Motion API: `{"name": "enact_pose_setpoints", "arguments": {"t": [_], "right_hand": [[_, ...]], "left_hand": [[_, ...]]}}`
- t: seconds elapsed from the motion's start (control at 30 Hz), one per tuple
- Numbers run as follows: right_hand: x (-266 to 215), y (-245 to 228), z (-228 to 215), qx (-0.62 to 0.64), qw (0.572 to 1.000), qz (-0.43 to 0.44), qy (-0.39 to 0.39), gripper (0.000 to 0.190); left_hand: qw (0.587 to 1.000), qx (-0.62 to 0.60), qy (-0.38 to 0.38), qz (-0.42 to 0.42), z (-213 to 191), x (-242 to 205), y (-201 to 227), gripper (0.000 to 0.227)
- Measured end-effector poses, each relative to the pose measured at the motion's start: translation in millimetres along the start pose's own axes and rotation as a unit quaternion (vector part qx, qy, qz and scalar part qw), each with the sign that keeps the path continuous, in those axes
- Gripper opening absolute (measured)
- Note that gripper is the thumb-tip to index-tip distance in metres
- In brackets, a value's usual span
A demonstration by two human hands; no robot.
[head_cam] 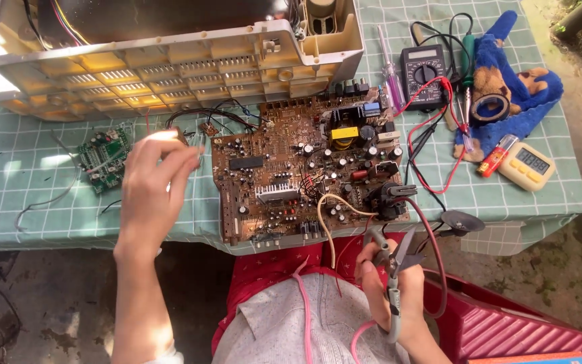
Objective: Stripping insulation from electrical wires using scissors as part of an appliance repair process.
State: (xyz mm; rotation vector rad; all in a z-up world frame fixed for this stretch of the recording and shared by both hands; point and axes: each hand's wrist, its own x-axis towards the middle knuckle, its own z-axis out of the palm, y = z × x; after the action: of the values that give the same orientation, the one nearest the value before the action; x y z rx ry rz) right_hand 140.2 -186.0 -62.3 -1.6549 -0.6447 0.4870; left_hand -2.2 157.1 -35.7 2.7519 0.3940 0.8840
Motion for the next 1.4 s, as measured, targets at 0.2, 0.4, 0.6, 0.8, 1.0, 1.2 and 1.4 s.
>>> {"name": "enact_pose_setpoints", "arguments": {"t": [0.2, 0.4, 0.6, 0.8, 1.0, 1.2, 1.4], "right_hand": [[8.5, -3.9, -8.8, -0.08, 0.996, -0.04, 0.014, 0.026], [9.7, -3.4, -22.3, -0.131, 0.99, 0.011, 0.049, 0.013], [11.8, -12.0, -32.8, -0.106, 0.989, 0.084, 0.056, 0.02], [11.7, -22.0, -41.6, -0.127, 0.99, 0.051, 0.025, 0.01], [2.9, -23.3, -40.0, -0.103, 0.994, -0.038, -0.002, 0.016], [-19.6, -69.3, -49.4, 0.096, 0.988, -0.028, -0.12, 0.019], [-29.8, -69.0, -52.5, 0.118, 0.987, -0.049, -0.093, 0.015]], "left_hand": [[0.987, -0.042, -0.076, -0.133, 29.1, -5.4, -12.1, 0.037], [0.996, 0.077, 0.052, 0.0, 28.8, -14.4, 21.8, 0.041], [0.968, -0.191, 0.001, 0.166, 51.1, -36.9, 98.4, 0.031], [0.937, -0.151, 0.026, 0.314, 67.8, -45.1, 131.2, 0.023], [0.917, -0.31, 0.021, 0.25, 42.4, -14.5, 160.5, 0.019], [0.912, -0.315, -0.033, 0.261, 55.3, -23.0, 173.7, 0.021], [0.946, -0.294, 0.135, 0.028, 59.9, -23.8, 146.8, 0.033]]}}
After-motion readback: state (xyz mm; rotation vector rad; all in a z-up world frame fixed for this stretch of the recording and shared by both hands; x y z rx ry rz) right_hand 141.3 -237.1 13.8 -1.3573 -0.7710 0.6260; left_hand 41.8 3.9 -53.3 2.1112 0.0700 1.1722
